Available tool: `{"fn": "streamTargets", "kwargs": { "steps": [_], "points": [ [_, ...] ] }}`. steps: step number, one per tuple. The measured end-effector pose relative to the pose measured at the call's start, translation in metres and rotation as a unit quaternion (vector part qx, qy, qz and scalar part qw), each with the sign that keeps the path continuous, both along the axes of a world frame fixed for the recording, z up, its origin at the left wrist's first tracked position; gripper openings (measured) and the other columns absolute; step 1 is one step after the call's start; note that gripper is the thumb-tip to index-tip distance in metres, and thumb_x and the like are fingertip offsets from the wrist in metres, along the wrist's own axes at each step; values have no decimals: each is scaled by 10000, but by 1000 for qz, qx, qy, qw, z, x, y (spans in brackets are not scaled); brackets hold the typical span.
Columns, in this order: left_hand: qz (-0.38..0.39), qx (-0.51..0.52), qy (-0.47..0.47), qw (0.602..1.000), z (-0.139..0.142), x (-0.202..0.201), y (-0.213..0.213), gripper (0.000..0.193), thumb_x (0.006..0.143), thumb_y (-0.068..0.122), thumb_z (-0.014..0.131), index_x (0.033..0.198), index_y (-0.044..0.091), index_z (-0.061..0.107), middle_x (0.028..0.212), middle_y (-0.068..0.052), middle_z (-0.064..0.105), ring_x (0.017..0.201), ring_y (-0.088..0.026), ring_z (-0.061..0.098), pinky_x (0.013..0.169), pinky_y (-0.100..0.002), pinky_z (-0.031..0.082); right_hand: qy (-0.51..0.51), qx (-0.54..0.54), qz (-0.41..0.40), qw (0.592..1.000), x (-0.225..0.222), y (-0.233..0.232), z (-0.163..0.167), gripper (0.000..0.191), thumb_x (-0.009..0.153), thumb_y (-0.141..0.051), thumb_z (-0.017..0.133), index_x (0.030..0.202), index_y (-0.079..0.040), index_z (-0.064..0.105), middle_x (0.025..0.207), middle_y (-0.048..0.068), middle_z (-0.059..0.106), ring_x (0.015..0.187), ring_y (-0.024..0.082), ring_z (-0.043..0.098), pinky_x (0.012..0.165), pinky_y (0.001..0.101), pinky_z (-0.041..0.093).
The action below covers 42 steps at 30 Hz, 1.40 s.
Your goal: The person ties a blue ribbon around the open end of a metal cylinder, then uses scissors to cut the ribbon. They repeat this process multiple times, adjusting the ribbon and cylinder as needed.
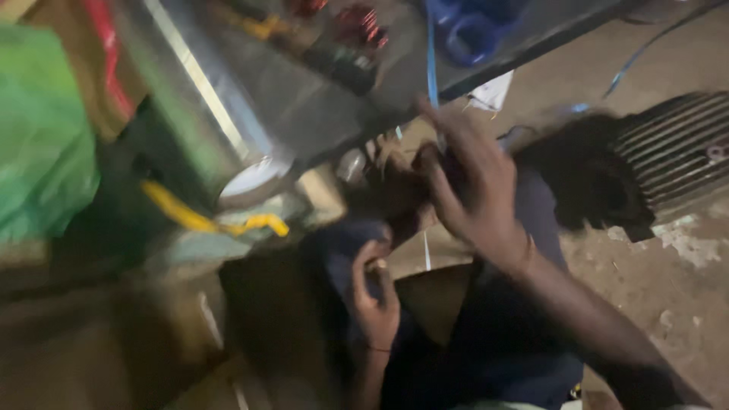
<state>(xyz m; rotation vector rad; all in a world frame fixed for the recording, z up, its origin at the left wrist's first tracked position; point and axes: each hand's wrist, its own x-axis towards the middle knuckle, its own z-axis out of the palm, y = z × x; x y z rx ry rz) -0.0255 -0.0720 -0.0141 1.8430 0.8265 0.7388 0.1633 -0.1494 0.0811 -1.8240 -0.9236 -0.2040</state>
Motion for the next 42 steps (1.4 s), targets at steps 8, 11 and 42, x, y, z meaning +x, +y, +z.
{"fn": "streamTargets", "kwargs": {
  "steps": [8,11,42],
  "points": [
    [103,-1,-61,993,-61,-175,1,141,1162,151,559,1138,121,695,1109,-74,732,1024,-189,711,944,-328,581,10,54,131,990,41,44,-40,251,1111,30,596,1338,85,503,1329,201,594,1239,308,582,1072,443,500],
    [215,100,-32,971,-79,-239,26,326,1089,222,622,1361,51,572,1286,-125,651,1162,-253,660,1025,-383,576,-13,9,146,989,36,44,-40,210,1152,52,591,1354,79,538,1306,190,635,1223,275,609,1064,384,505],
    [-12,557,204,805,96,9,201,146,935,144,723,970,7,756,1384,-186,549,1361,-391,448,1138,-578,336,-194,-83,-10,978,35,83,9,314,1011,-103,632,1313,-108,716,995,218,728,791,443,687,683,515,563]
  ]
}}
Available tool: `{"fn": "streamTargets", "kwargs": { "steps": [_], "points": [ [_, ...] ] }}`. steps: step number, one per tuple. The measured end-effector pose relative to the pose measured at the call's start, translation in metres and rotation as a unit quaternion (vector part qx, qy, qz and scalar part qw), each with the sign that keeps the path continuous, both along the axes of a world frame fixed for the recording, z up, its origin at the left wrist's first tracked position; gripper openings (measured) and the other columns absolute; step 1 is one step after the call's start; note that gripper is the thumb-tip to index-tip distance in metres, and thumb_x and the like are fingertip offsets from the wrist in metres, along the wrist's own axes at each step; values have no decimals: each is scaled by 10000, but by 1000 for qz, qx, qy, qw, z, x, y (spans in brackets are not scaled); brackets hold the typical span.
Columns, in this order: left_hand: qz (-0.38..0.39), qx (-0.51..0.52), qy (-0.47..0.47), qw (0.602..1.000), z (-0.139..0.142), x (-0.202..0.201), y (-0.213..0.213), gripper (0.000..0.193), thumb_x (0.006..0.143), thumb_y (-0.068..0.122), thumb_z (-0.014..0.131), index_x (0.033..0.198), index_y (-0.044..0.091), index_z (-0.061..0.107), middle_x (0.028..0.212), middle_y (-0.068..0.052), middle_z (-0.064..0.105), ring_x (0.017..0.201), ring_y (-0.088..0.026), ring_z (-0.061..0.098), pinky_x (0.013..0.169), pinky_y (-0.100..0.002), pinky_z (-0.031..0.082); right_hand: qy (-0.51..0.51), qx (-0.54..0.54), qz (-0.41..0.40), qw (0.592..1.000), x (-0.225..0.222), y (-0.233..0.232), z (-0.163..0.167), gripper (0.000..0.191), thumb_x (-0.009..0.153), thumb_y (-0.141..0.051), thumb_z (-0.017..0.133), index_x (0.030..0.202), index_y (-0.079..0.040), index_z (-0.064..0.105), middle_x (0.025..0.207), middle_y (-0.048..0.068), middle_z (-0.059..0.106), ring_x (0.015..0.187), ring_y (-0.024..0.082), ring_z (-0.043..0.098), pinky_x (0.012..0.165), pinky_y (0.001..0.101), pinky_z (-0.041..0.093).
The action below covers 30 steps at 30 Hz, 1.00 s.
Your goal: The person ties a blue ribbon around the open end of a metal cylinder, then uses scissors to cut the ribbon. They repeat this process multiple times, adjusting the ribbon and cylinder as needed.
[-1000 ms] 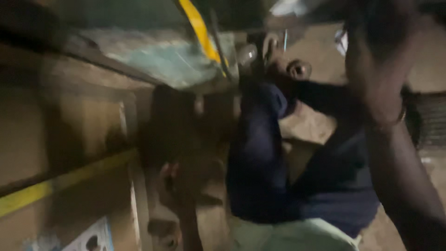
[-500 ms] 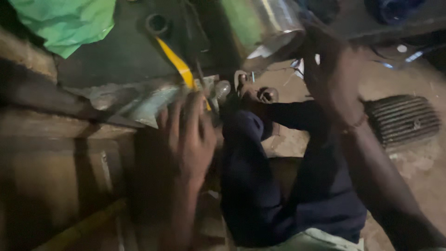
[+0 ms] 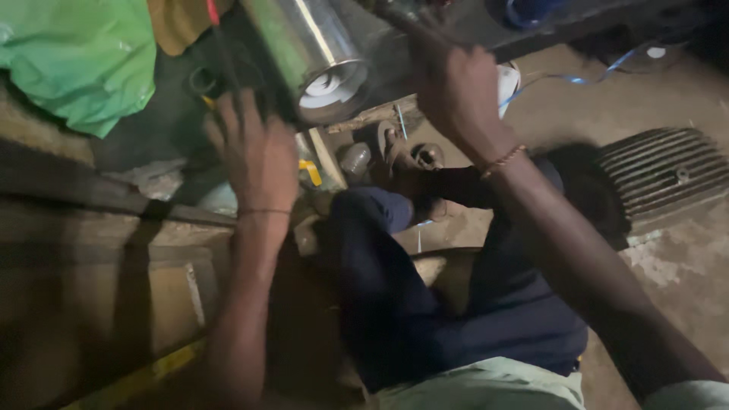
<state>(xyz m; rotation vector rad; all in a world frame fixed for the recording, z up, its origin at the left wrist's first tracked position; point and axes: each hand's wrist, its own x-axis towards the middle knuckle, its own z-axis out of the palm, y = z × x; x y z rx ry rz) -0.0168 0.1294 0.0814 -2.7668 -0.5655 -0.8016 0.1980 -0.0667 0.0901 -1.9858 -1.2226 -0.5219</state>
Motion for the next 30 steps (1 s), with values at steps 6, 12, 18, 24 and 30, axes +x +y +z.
{"fn": "streamTargets", "kwargs": {
  "steps": [6,12,18,24,30],
  "points": [
    [-42,-22,-23,999,15,-23,-3,127,980,92,710,1079,13,723,1229,-165,607,1252,-366,532,1043,-555,378,86,-17,26,996,-13,2,0,295,916,-100,644,1199,-120,727,929,205,726,787,442,698,696,523,583],
    [10,-136,-103,985,26,-46,-25,293,1021,2,583,1301,-59,640,1195,-241,582,1092,-409,577,915,-506,478,69,-53,45,995,4,-12,10,391,768,-98,748,1157,-64,728,967,214,735,815,429,700,753,498,578],
    [24,-536,-376,755,11,-78,-46,296,1054,190,543,1081,-102,581,970,-224,519,807,-287,504,785,-470,463,-23,134,57,989,25,-23,14,209,1015,-61,659,1223,-56,680,1170,155,739,1044,342,735,892,411,592],
    [-154,-317,-245,903,35,-11,-39,790,1110,317,708,1600,-3,176,1582,-170,354,1439,-276,411,1214,-439,449,-18,-65,-34,997,36,23,5,533,919,-368,847,1283,-52,620,1229,193,665,795,369,711,592,479,546],
    [-151,-266,-149,940,50,38,-23,934,968,207,908,1604,18,250,1542,-144,416,1204,-258,466,1099,-406,443,-13,-73,-60,995,25,42,2,699,810,-304,799,1346,33,504,1224,255,614,743,381,701,512,479,537]
  ]
}}
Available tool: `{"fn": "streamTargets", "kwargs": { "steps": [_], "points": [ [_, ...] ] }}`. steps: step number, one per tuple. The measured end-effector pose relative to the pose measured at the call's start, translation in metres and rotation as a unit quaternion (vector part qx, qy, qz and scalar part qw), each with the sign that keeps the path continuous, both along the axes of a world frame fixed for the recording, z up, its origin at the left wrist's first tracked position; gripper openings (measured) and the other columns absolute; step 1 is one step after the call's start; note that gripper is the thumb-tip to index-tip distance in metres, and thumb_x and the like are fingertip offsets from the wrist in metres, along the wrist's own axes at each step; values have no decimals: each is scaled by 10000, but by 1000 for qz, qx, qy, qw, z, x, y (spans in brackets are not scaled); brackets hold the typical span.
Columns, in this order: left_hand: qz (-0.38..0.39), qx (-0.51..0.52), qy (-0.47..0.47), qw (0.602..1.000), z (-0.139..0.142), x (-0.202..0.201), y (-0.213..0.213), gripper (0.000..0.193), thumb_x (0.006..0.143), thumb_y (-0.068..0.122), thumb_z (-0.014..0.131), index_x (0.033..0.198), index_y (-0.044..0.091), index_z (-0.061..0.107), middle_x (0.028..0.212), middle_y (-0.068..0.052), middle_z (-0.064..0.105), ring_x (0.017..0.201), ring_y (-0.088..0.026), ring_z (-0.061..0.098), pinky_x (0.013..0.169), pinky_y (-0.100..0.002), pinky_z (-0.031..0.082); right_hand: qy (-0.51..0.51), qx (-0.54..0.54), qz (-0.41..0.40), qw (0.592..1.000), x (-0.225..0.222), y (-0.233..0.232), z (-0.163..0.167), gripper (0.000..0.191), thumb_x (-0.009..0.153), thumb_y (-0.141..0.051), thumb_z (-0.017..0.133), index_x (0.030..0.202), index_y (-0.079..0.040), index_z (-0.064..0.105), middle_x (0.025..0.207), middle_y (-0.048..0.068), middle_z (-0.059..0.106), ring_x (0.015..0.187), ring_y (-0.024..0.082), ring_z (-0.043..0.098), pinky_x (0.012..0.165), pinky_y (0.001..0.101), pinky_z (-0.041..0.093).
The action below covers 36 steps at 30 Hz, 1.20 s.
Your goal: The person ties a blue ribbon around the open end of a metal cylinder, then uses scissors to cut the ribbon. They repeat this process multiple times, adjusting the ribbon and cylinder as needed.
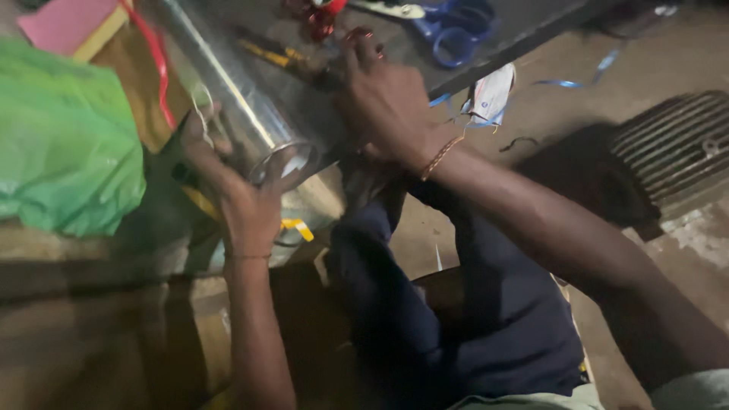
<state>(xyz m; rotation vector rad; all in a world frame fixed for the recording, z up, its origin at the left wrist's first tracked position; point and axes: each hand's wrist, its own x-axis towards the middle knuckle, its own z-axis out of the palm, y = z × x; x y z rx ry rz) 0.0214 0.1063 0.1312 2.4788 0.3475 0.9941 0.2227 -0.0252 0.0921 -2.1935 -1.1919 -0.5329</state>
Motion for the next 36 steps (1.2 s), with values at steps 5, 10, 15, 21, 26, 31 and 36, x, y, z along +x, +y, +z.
{"fn": "streamTargets", "kwargs": {
  "steps": [5,10,15,21,26,31,36],
  "points": [
    [-1,-92,-8,996,-1,-7,-8,799,925,-67,706,1580,4,254,1609,-176,392,1316,-286,481,1038,-372,494,97,-54,-6,994,-26,-44,7,659,850,-246,728,1352,99,478,1104,263,623,682,396,677,532,497,536],
    [10,57,24,998,10,-5,-13,730,1003,-20,765,1545,11,278,1545,-216,420,1440,-365,471,1146,-443,453,129,-19,5,991,-40,-59,6,661,878,-361,743,1285,88,481,1074,267,626,720,439,679,554,530,531],
    [-2,81,143,986,38,7,-10,770,985,213,847,1542,28,349,1524,-271,488,1157,-399,634,1001,-488,505,123,10,34,992,-42,-37,3,462,951,-330,705,1208,3,515,1250,267,597,769,435,690,631,547,541],
    [-12,22,195,981,50,26,-7,915,885,427,900,1467,-7,344,1160,-204,613,1088,-429,630,887,-512,478,158,71,114,978,-43,-42,1,394,956,-195,680,1328,-94,601,1208,153,641,859,424,687,706,522,547],
    [-39,118,126,984,41,34,-4,813,937,385,914,1406,5,369,1190,-152,587,1169,-337,567,1047,-467,438,132,142,85,977,-43,-26,-6,315,899,-165,719,1210,-120,694,1206,171,665,941,408,690,757,482,561],
    [-35,100,89,990,33,25,-9,852,940,311,954,1483,22,364,1316,-132,538,1168,-305,494,1088,-456,419,193,157,94,964,-43,-19,-7,333,856,-160,728,1186,-118,717,1114,146,732,953,397,699,782,458,565],
    [-62,4,41,997,23,13,-6,932,925,217,1002,1469,-1,277,1410,-188,393,1202,-311,457,1119,-426,448,190,139,120,964,-33,-30,3,296,975,-213,722,1244,-89,711,1143,187,729,999,404,698,892,459,571]
  ]
}}
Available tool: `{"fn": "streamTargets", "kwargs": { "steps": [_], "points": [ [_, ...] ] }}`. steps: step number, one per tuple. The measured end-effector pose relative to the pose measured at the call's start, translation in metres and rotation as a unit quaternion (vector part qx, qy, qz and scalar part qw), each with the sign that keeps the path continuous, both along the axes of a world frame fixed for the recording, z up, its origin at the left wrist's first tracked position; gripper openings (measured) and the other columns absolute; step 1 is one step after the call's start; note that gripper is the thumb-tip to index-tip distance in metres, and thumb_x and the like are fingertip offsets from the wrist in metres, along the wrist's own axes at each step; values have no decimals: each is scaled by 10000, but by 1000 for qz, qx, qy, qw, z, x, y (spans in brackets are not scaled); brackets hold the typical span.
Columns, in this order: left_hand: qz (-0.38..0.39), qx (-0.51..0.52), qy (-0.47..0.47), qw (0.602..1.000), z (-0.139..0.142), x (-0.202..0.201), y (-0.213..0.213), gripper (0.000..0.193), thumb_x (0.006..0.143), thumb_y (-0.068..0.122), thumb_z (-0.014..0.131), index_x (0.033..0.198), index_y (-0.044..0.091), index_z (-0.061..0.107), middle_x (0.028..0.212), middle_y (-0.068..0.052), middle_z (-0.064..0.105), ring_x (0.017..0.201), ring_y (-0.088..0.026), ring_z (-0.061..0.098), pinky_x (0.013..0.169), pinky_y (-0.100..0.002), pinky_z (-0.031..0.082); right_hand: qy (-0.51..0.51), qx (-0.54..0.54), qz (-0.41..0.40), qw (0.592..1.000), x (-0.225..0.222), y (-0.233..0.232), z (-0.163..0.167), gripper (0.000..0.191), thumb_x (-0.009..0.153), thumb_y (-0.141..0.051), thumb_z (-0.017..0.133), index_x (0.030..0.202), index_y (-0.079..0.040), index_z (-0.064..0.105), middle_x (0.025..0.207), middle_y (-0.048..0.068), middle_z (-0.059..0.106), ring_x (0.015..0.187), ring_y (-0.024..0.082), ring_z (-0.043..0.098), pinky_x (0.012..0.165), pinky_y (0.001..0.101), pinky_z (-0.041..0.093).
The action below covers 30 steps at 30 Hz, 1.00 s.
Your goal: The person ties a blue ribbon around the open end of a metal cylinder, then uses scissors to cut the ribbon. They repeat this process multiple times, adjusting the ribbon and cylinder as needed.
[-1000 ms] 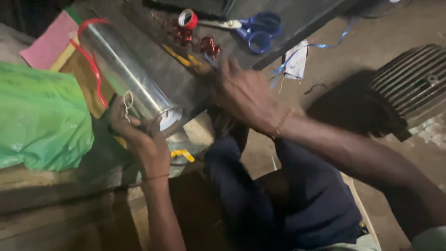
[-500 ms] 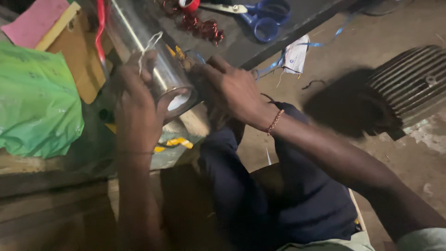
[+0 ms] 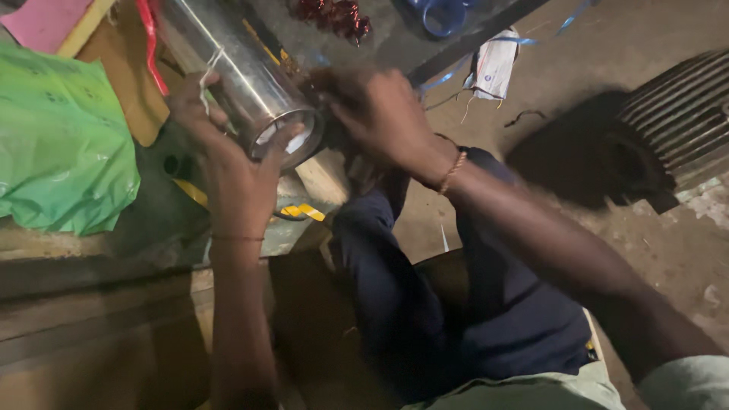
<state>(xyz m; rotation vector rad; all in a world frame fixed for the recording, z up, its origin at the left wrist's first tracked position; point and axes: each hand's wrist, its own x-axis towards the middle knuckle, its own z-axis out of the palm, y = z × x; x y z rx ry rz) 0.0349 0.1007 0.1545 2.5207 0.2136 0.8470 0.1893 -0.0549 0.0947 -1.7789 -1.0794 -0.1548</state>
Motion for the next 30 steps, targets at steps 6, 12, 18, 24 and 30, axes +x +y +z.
{"fn": "streamTargets", "kwargs": {
  "steps": [6,12,18,24,30],
  "points": [
    [43,15,-4,999,-21,-6,5,722,995,68,898,1349,-32,277,1239,-175,415,1258,-278,507,1148,-432,446,-51,22,99,994,-4,-18,23,510,957,-216,684,1423,-23,608,1216,211,695,1032,415,694,920,483,572],
    [-17,-83,12,996,-12,-6,5,509,998,-100,689,1284,10,282,1589,-177,453,1131,-259,599,1059,-379,527,-58,-72,90,992,-1,-33,46,488,1002,-288,711,1419,-57,606,1204,208,696,951,400,720,839,475,569],
    [-61,34,8,998,12,-3,1,444,990,-164,623,1140,24,251,1555,-182,511,1465,-327,511,1202,-420,468,41,-14,67,997,8,-14,29,296,1049,-160,619,1325,-88,695,1175,161,733,1045,364,730,889,426,588],
    [-60,-2,47,997,18,-1,1,479,1009,-136,646,1171,47,235,1609,-186,524,1415,-305,568,1175,-420,459,-23,29,109,993,42,48,36,334,882,-77,625,1200,-65,728,1150,158,760,1030,311,744,926,411,568],
    [17,-71,-15,997,-5,-3,1,766,827,-50,828,1363,4,282,1477,-260,358,1428,-359,368,1258,-510,281,107,34,135,984,45,25,35,314,993,-127,624,1286,-47,706,1250,129,746,1147,269,742,999,384,567]
  ]
}}
